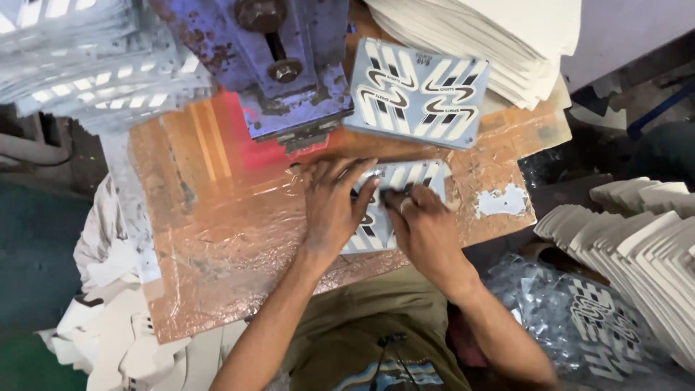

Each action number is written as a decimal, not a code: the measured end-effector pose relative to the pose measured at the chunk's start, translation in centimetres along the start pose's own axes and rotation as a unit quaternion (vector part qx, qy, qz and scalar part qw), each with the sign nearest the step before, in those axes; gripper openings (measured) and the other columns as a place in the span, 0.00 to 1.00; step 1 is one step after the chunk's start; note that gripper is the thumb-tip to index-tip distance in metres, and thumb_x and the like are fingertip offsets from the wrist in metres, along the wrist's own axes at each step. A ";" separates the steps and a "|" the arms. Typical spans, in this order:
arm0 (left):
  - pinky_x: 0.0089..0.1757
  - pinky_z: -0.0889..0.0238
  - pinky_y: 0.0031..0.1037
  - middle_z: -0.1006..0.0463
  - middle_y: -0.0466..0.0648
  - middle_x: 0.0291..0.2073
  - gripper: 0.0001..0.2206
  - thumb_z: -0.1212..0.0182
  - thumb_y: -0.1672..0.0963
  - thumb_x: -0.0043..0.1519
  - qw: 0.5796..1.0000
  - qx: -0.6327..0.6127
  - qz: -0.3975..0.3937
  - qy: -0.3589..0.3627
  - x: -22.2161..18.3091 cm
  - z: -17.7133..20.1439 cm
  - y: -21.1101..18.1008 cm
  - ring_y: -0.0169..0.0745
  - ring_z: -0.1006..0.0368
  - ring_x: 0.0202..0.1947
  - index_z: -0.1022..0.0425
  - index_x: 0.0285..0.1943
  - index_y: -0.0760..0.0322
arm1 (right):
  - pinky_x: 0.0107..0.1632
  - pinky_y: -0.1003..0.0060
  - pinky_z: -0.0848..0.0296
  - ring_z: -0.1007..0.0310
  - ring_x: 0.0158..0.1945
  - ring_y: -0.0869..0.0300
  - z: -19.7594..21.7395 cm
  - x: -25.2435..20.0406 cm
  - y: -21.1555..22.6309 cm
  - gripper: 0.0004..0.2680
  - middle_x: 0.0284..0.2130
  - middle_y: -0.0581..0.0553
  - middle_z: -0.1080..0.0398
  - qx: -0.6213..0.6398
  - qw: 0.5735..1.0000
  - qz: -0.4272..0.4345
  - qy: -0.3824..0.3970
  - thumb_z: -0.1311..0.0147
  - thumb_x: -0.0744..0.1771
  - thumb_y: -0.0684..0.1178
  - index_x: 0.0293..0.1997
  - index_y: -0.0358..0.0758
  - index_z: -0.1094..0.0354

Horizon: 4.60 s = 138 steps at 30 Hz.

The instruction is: The recorder is weeding excess material from die-cut stickers using a small hand tool.

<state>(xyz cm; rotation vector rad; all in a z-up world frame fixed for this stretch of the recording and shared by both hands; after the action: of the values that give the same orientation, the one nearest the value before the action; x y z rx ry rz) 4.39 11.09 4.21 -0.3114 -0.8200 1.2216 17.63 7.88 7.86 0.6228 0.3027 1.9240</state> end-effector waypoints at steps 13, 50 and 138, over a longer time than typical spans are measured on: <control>0.40 0.29 0.38 0.15 0.49 0.40 0.05 0.34 0.58 0.63 0.984 -0.098 -0.034 0.145 3.7 -1.2 0.7 0.45 0.19 0.36 0.18 0.45 0.61 | 0.47 0.70 0.28 0.23 0.42 0.64 5.7 -10.7 -8.6 0.08 0.37 0.46 0.22 0.188 0.958 -0.207 -0.055 0.37 0.64 0.39 0.46 0.31 0.23; 0.66 0.53 0.51 0.22 0.42 0.49 0.13 0.37 0.49 0.67 0.995 0.092 -0.030 0.030 0.3 -2.8 1.1 0.44 0.32 0.55 0.17 0.53 0.56 | 0.34 0.58 0.29 0.27 0.31 0.50 2.7 -5.7 -2.7 0.07 0.28 0.42 0.30 0.057 0.994 -0.086 0.032 0.37 0.63 0.42 0.44 0.37 0.21; 0.65 0.48 0.50 0.22 0.44 0.52 0.12 0.33 0.53 0.64 0.997 0.024 -0.075 0.009 -0.7 -0.2 -0.5 0.48 0.32 0.59 0.18 0.55 0.57 | 0.34 0.54 0.30 0.27 0.30 0.47 1.8 0.7 -2.4 0.05 0.28 0.38 0.29 0.037 0.995 -0.088 -0.038 0.37 0.66 0.43 0.44 0.37 0.21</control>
<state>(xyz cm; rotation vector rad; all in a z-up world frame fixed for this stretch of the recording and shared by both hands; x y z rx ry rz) 4.84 10.28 4.13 -0.2181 -0.7840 1.0946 20.23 9.41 8.42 0.6945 0.3688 1.7227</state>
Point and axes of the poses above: each hand's wrist, its own x-axis towards the middle knuckle, its own z-axis out of the back of the hand, y = z × x, the point moved 10 cm from there along x, towards the middle knuckle
